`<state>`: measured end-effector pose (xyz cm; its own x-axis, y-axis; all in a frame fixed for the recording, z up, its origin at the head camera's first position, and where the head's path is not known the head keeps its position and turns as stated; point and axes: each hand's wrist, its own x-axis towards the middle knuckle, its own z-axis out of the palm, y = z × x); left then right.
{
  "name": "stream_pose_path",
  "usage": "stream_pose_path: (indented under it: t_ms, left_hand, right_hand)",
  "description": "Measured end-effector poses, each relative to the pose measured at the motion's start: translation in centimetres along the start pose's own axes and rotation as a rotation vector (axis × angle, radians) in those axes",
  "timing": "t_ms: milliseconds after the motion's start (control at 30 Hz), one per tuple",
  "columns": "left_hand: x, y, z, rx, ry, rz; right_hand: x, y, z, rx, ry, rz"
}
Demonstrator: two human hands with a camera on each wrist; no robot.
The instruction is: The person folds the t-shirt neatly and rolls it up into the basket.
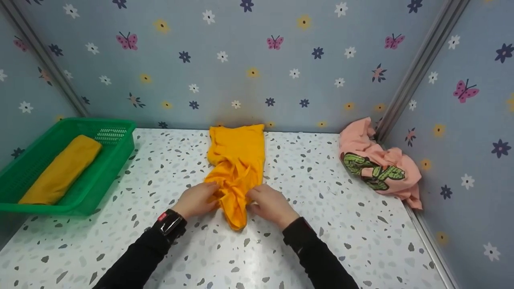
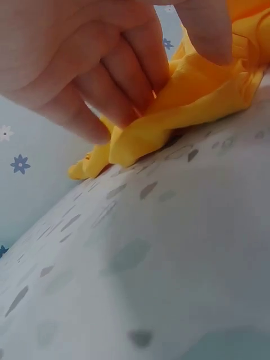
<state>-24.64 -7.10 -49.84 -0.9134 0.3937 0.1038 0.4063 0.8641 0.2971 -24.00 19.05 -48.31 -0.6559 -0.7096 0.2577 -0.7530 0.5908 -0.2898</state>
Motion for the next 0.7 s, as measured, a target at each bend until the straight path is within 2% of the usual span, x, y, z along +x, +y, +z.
stream_pose_path:
  t_ms: [133, 267, 367, 500, 700]
  left_hand:
    - [-0.7, -0.5, -0.5, -0.003, 0.049, 0.081]
    - [-1.3, -0.8, -0.9, 0.002, 0.134, 0.169]
    - [-1.7, -1.0, -0.9, -0.010, 0.168, 0.232]
    - [-2.2, -1.2, -0.8, 0.000, 0.169, 0.288]
    - [-2.5, -1.5, -0.6, 0.082, 0.111, 0.308]
  right_hand:
    - [-0.3, -1.1, 0.1, -0.004, 0.009, -0.069]
    - [-0.7, -1.9, 0.4, -0.012, -0.025, -0.084]
    - [-0.9, -2.3, 0.8, -0.019, -0.051, -0.097]
    - [-1.1, -2.6, 1.5, -0.022, -0.085, -0.117]
    - [-1.0, -2.9, 2.2, -0.048, -0.127, -0.134]
